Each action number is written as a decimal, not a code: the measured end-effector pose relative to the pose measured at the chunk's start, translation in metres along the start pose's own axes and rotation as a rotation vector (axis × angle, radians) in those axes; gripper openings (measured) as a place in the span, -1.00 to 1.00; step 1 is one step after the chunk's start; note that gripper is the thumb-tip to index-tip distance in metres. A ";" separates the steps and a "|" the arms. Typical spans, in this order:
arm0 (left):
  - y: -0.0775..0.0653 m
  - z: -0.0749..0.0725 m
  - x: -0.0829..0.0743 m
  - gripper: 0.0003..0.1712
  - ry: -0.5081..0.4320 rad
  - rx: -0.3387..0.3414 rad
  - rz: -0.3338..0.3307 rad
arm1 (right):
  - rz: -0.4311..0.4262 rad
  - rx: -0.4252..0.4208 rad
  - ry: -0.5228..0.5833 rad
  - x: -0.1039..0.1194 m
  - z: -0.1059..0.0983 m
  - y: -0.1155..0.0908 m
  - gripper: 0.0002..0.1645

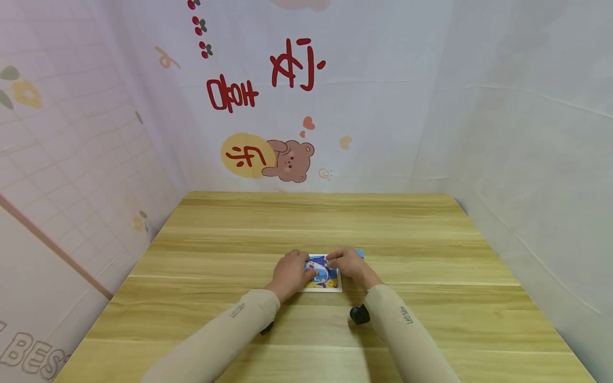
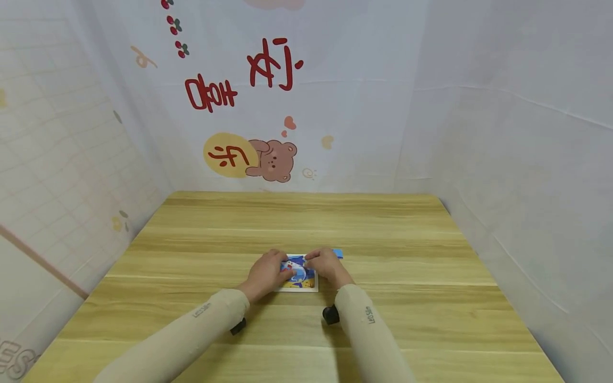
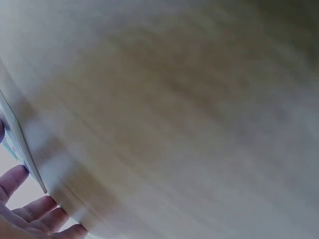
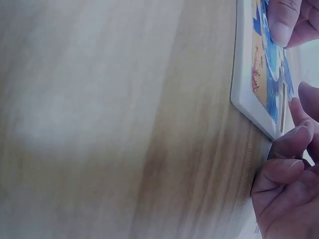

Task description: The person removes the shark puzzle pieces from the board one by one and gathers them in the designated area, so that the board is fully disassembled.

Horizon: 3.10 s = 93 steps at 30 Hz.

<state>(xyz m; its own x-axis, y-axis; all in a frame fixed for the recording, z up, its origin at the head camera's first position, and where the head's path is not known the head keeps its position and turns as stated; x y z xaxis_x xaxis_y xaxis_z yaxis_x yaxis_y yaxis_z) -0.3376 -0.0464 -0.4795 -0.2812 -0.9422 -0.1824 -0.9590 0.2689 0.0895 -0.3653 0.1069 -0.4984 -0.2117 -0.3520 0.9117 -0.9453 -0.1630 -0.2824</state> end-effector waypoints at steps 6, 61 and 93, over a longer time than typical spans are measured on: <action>0.002 0.001 0.000 -0.51 0.000 0.000 -0.013 | -0.013 -0.005 -0.006 0.000 -0.001 0.002 -0.72; -0.002 0.001 -0.002 -0.47 0.004 -0.005 -0.023 | -0.183 0.015 -0.089 -0.021 -0.114 0.003 -0.54; -0.001 -0.003 -0.005 -0.48 0.004 0.004 -0.030 | -0.137 0.018 -0.198 -0.045 -0.146 -0.002 -0.50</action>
<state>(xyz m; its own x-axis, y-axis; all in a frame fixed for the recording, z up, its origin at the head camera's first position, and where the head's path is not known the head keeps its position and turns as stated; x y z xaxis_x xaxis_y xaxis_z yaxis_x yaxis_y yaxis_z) -0.3352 -0.0423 -0.4753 -0.2518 -0.9507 -0.1811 -0.9672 0.2410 0.0799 -0.3901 0.2577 -0.4951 -0.0277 -0.4992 0.8661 -0.9570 -0.2371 -0.1673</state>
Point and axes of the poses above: each hand's wrist, its own y-axis towards the middle knuckle, its own z-axis out of the palm, x = y × z, the point moved 8 cm from there along y, towards the middle knuckle, and after that the axes turned 12 degrees about y, right-handed, at the moved point
